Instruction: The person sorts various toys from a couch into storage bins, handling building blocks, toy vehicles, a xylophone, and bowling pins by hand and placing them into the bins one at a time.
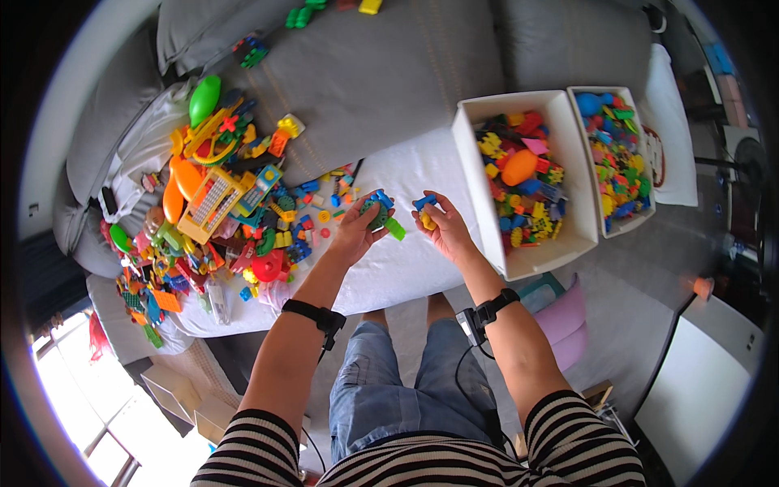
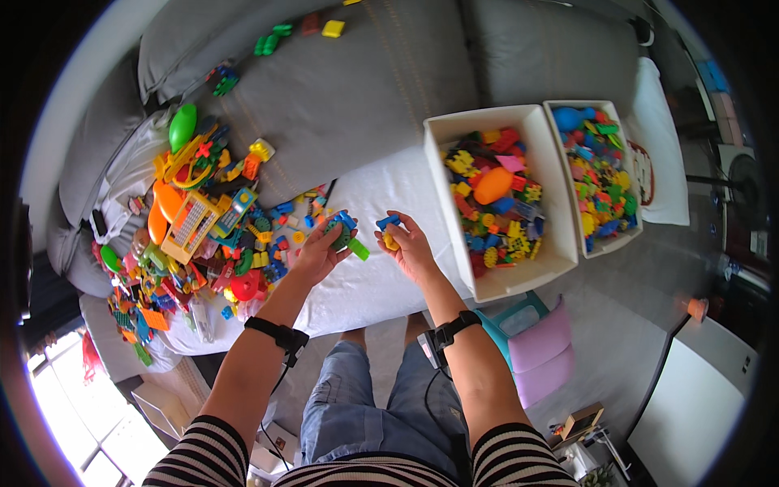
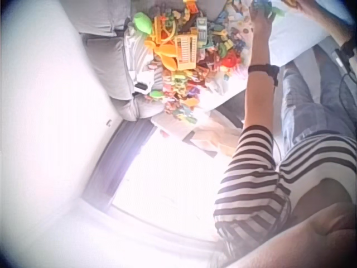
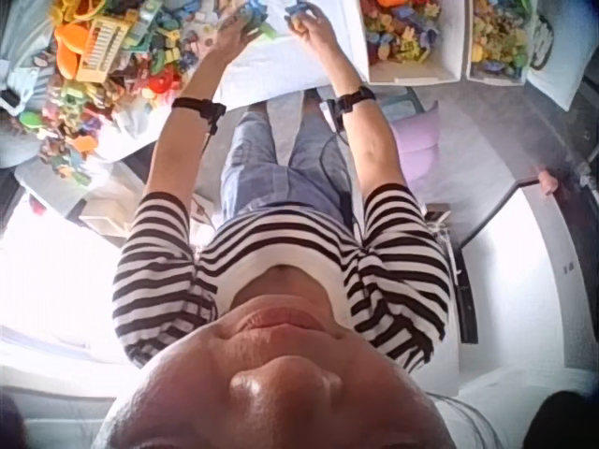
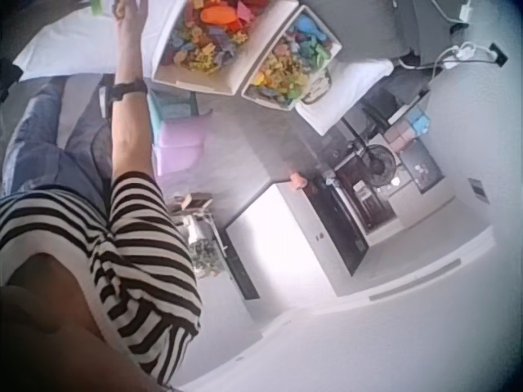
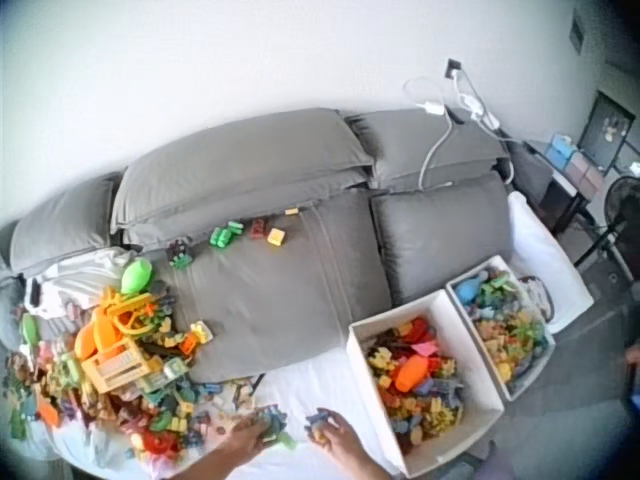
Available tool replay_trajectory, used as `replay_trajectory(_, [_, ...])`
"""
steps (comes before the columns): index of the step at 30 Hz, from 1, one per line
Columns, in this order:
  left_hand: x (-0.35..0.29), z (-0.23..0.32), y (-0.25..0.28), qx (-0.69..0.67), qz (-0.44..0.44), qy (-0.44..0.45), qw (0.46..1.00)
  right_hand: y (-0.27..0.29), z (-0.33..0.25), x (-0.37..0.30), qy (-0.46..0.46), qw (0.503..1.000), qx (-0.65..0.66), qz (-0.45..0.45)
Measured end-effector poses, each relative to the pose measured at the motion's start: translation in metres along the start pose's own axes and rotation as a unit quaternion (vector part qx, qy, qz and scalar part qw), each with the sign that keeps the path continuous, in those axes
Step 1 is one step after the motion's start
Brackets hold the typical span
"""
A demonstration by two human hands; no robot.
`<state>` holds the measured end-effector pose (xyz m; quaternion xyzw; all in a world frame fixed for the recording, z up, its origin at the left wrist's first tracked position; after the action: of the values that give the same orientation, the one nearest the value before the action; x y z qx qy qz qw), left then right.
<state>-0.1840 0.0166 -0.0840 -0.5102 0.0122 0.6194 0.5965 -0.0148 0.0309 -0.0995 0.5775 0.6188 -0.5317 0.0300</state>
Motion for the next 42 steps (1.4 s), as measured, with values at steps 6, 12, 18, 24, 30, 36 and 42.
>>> replay_trajectory(6, [0.018,-0.007,-0.090,0.095,-0.054,0.005,0.994,0.040,-0.063,-0.045,0.077,0.994,0.074,0.010])
replay_trajectory(12, [0.055,-0.052,-0.191,0.119,-0.125,0.062,0.983,0.115,-0.103,-0.075,0.162,0.976,0.094,0.112])
replay_trajectory(18, [0.078,-0.079,-0.171,0.261,-0.039,0.021,0.964,0.136,-0.110,-0.096,0.149,0.968,0.037,0.200])
replay_trajectory(24, [0.043,-0.064,-0.089,0.377,-0.014,-0.029,0.926,0.072,-0.089,-0.089,0.146,0.971,-0.127,0.136])
replay_trajectory(30, [-0.011,-0.051,0.032,0.520,0.146,-0.159,0.826,0.015,0.029,-0.030,-0.028,0.924,-0.382,-0.014])
replay_trajectory(36, [-0.050,-0.041,0.103,0.665,0.247,-0.139,0.691,-0.008,0.092,0.027,0.125,0.654,-0.741,-0.084])
replay_trajectory(42, [-0.036,-0.004,0.101,0.760,0.164,-0.166,0.607,-0.066,0.081,0.075,0.223,0.528,-0.819,-0.021])
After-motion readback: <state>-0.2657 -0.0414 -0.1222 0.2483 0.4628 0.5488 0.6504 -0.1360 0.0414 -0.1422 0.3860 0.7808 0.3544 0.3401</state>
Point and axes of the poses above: each hand's wrist, its own x-axis towards the middle knuckle, its own y-axis out of the back of the hand, z = x × y, the point moved 9 cm from there along x, towards the middle knuckle, and after that the axes turned 2 degrees about -y, right-handed, at the moved point
